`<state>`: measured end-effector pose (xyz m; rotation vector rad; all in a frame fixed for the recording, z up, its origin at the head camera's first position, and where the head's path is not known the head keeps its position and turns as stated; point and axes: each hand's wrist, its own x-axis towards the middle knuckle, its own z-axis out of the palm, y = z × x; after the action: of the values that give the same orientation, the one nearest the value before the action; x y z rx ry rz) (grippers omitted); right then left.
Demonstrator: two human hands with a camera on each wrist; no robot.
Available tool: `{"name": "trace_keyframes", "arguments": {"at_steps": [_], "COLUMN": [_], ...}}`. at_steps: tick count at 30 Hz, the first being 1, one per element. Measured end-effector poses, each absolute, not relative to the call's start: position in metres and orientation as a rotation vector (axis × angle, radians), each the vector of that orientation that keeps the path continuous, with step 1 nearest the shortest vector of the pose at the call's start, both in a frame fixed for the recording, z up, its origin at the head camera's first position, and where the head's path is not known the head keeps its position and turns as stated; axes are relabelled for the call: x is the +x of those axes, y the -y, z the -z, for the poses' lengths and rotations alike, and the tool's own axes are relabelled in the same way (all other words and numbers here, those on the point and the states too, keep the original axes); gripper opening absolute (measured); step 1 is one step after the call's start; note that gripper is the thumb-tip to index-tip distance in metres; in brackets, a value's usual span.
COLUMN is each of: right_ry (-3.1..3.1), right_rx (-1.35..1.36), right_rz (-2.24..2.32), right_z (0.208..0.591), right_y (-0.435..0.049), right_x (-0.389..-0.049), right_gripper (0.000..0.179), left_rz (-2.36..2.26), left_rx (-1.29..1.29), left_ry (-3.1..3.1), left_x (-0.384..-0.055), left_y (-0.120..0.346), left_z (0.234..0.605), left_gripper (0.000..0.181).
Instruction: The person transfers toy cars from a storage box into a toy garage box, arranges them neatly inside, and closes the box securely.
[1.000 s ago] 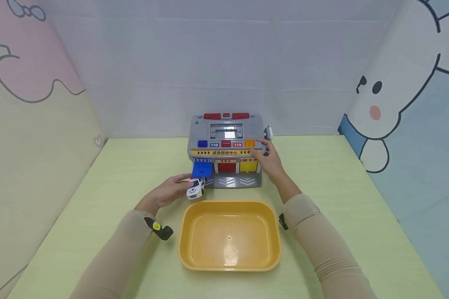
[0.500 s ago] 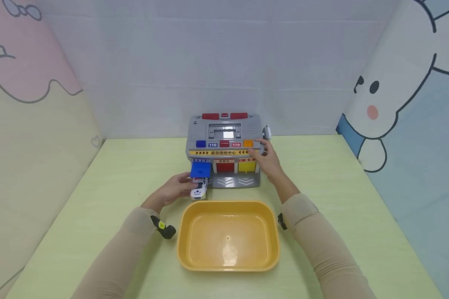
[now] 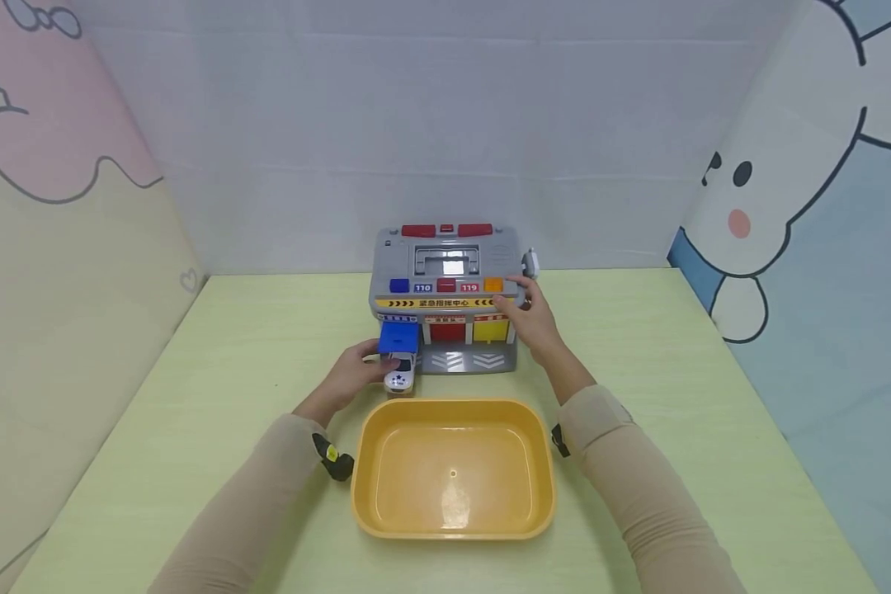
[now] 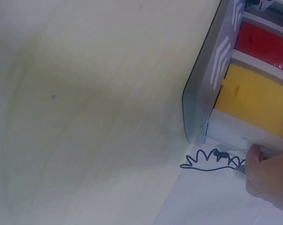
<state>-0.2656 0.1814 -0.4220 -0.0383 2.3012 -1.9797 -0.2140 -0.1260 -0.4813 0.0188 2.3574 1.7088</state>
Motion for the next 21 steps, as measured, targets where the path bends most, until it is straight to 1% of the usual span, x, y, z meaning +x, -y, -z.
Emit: {"name": "trace_keyframes", "arguments": {"at_steps": [6,12,21], "right_ry": [-2.336,-2.331,-2.309], "right_rx": [-0.039,-0.046,-0.038], "right_rz": [1.972,1.974,1.982], "right_z": [0.425,0.423,0.42], "right_y": [-0.18,-0.181,-0.18], "right_x": [-0.265,-0.263,-0.262], "right_gripper": [0.057,0.058,0.058], "left_rz": [-1.713,-1.675,-1.677], "left_rx": [-0.082,-0.244,-0.289], "left_ry": [-2.459,-2.491,-2.469], "left_x": [-0.211,-0.212,-0.216], "left_y": [0.118,0.112,0.107], "left_z": [0.479,0.482,0.486], "left_gripper": [0.05,0.051,0.048]}}
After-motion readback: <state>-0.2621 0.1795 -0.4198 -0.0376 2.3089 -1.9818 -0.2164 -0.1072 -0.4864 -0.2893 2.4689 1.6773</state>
